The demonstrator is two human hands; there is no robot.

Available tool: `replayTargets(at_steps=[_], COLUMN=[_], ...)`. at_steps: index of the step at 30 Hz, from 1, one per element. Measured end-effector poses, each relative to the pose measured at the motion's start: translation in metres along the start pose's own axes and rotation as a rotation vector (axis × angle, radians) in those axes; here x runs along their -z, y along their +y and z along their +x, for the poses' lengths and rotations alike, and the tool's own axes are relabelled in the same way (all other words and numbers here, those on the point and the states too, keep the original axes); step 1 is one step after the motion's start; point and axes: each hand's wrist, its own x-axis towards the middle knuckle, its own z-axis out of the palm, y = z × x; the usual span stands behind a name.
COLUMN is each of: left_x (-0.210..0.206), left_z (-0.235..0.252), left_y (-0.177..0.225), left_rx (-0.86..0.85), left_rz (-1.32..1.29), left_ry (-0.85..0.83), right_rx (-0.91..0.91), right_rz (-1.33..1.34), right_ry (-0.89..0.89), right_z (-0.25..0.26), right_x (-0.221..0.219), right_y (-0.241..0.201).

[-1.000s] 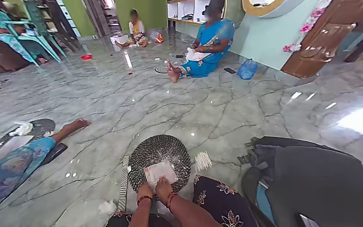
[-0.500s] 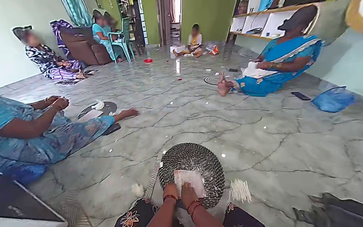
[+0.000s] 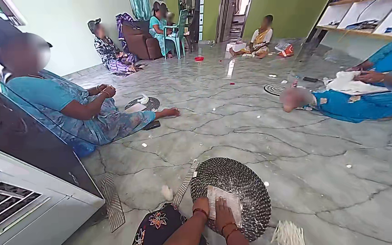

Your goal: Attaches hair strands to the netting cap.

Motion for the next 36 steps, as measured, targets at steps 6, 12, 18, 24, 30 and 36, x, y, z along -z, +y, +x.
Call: replayTargets(at_steps=[6, 12, 18, 24, 30, 36], left_x=[-0.003, -0.005, -0.001, -0.007, -0.009, -0.007], left_z=[-0.006, 0.003, 0.002, -0.005, 0.005, 0.014], left_y=[0.001, -0.006, 0.0, 0.001, -0.001, -0.001], left_rx=[0.003, -0.028, 0.002, 0.008, -0.007, -0.005], left_rz=[0.038, 0.012, 0.013, 0.086, 0.075, 0.086], left_ry=[0.014, 0.017, 0.017, 0.021, 0.046, 0.075], right_rx=[-0.163, -0.084, -0.045, -0.256, -0.094, 0.049], right_rz=[0.043, 0.046, 0.021, 0.17, 0.138, 0.053], right_ry=[0.068, 0.062, 0.042, 0.049, 0.069, 0.004], right_z=[-0.019, -0.014, -0.009, -0.022, -0.017, 0.004], right_x=[-0.017, 0.001, -0.009, -0.014, 0.0, 0.0], right_y=[-0.025, -0.013, -0.009, -0.04, -0.024, 0.001])
